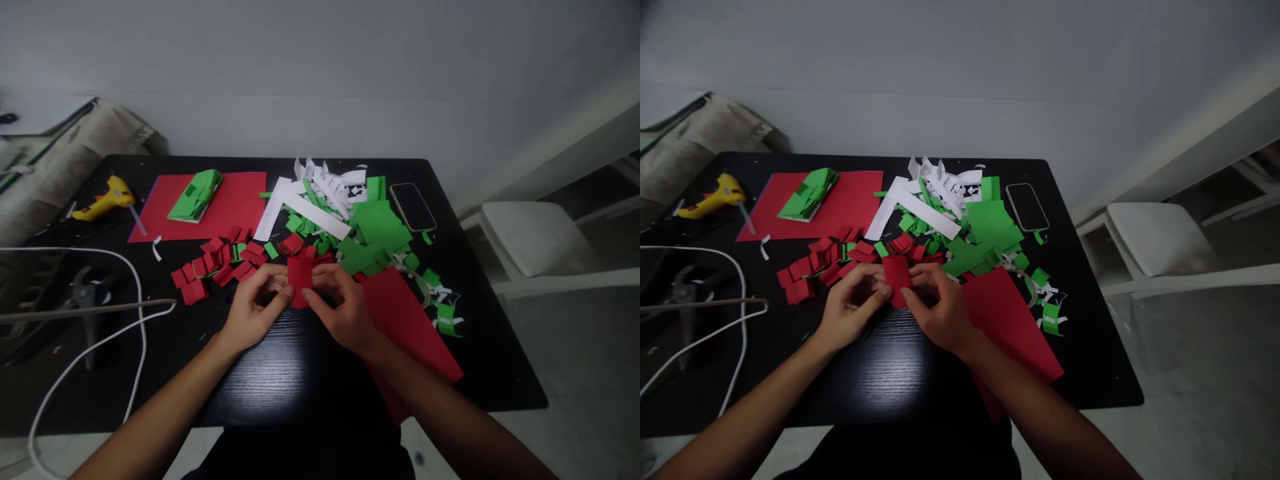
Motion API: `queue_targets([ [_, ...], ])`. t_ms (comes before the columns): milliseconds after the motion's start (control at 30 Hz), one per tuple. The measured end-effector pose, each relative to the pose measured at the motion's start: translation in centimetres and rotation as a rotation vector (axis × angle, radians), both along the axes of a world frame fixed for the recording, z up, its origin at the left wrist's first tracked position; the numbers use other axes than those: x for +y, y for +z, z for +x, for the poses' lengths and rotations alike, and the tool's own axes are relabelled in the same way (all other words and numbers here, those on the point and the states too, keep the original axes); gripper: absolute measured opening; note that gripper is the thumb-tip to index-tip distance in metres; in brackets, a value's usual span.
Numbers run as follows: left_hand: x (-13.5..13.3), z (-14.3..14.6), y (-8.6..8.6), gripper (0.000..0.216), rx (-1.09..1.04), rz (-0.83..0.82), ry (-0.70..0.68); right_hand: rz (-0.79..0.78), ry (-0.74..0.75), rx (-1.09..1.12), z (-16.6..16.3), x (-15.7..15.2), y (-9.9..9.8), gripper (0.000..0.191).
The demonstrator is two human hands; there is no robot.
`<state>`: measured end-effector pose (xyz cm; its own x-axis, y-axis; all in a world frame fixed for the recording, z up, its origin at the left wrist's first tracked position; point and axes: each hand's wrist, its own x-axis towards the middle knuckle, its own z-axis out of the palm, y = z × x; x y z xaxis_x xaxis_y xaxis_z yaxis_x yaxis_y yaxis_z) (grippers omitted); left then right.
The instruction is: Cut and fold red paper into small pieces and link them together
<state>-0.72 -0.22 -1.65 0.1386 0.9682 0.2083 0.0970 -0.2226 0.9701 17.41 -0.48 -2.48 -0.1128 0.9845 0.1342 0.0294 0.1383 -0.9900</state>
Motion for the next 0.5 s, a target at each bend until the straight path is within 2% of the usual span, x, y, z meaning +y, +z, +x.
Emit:
queue_targets([
  [67,0.0,0.0,-0.1,0.014,0.04,0.005,0.036,-0.007,0.006,0.013,0.0,0.1,0.1,0.024],
  [200,0.1,-0.2,-0.2,0.011,0.062,0.012,0.02,0.012,0.038,0.035,0.3,0.2,0.5,0.011],
  [333,0.2,-0.3,0.0,0.013,0.023,0.004,-0.028,-0.003,0.042,0.055,0.5,0.4,1.0,0.013],
  [500,0.2,-0.6,0.6,0.019,0.1,0.042,-0.045,-0.066,0.061,0.08,0.6,0.2,1.2,0.015],
])
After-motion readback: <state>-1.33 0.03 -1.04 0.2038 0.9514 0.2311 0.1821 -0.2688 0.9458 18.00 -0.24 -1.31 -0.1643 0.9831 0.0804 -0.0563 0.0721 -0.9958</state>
